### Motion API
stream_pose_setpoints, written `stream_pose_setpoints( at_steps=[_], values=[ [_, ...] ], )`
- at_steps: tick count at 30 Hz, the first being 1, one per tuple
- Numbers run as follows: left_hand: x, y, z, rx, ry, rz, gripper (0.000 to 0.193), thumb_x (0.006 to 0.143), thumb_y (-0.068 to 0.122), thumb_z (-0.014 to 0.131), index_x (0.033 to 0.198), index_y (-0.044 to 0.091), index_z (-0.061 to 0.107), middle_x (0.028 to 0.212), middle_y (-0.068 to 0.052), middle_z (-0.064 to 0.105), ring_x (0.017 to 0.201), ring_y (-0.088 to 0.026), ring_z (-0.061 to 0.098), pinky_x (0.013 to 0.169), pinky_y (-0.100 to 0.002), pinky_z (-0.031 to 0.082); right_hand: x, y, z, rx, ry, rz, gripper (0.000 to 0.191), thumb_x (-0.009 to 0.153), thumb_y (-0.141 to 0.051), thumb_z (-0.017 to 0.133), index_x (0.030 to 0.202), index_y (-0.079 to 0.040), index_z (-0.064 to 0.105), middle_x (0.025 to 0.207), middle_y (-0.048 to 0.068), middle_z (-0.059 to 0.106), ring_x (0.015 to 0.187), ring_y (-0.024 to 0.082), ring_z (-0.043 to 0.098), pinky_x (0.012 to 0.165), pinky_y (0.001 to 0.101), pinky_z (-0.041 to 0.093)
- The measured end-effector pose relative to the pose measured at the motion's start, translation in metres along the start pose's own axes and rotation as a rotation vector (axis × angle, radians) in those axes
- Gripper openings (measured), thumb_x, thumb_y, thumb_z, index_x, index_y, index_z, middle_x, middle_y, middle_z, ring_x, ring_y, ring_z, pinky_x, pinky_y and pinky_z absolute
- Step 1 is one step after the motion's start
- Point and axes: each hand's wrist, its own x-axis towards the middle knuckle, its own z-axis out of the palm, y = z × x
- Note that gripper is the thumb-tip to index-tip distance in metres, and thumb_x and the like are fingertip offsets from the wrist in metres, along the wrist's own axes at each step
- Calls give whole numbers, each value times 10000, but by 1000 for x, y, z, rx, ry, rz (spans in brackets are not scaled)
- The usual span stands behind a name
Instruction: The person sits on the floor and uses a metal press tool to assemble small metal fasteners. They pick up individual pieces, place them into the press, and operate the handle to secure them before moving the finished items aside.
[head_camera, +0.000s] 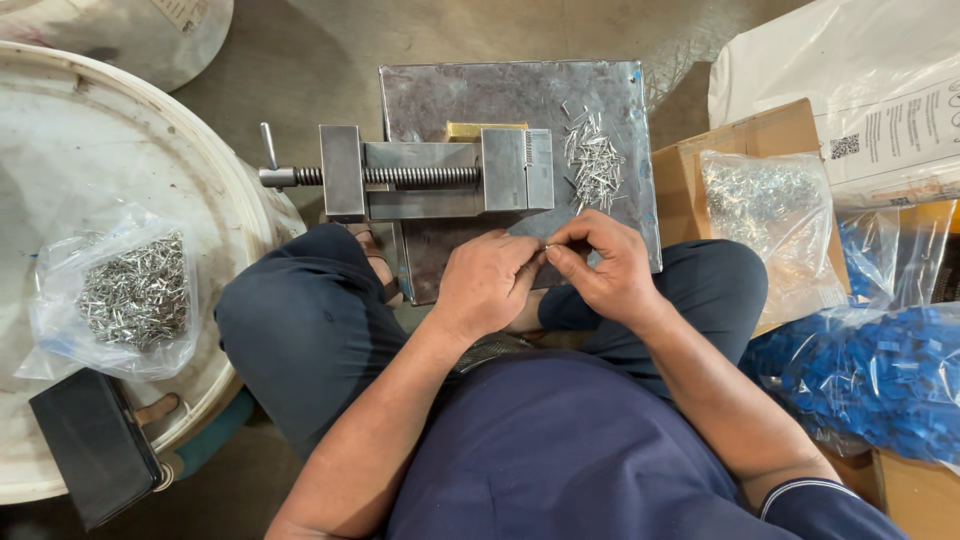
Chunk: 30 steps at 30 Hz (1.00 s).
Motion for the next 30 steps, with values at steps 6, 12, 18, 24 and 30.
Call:
stream_pose_setpoints(
  at_steps=[6,12,18,24,30],
  values=[
    [-1,1,0,-29,15,-75,272,909,237,703,1127,76,717,833,-102,711,784,-308,687,693,-429,536,31,-16,-13,-140,109,-128,63,953,-56,734,978,-24,686,901,66,684,782,160,659,726,289,527],
    [-1,3,-1,-24,-25,-105,293,893,261,719,1132,91,725,818,-74,722,778,-282,697,694,-414,540,62,-14,-11,-88,141,-106,87,999,-74,735,1018,-23,668,920,62,686,791,141,661,736,284,545],
    [2,5,-2,-20,-12,-120,288,878,259,728,1116,97,733,817,-73,720,763,-274,699,687,-408,545,70,-14,-7,-109,138,-104,97,1005,-89,743,1025,-23,674,920,61,692,787,141,661,720,283,545],
    [4,8,-5,-22,-49,-145,289,884,254,720,1125,95,731,809,-58,725,757,-256,701,686,-398,548,73,-15,-5,-143,147,-139,102,1013,-88,740,1030,-23,664,940,71,693,809,147,680,726,284,561],
    [3,9,-5,-12,-51,-139,294,891,262,717,1132,94,731,825,-60,728,766,-257,700,687,-397,548,73,-16,-3,-138,151,-114,109,1013,-91,742,1028,-22,658,935,66,695,802,143,680,723,283,565]
  ],
)
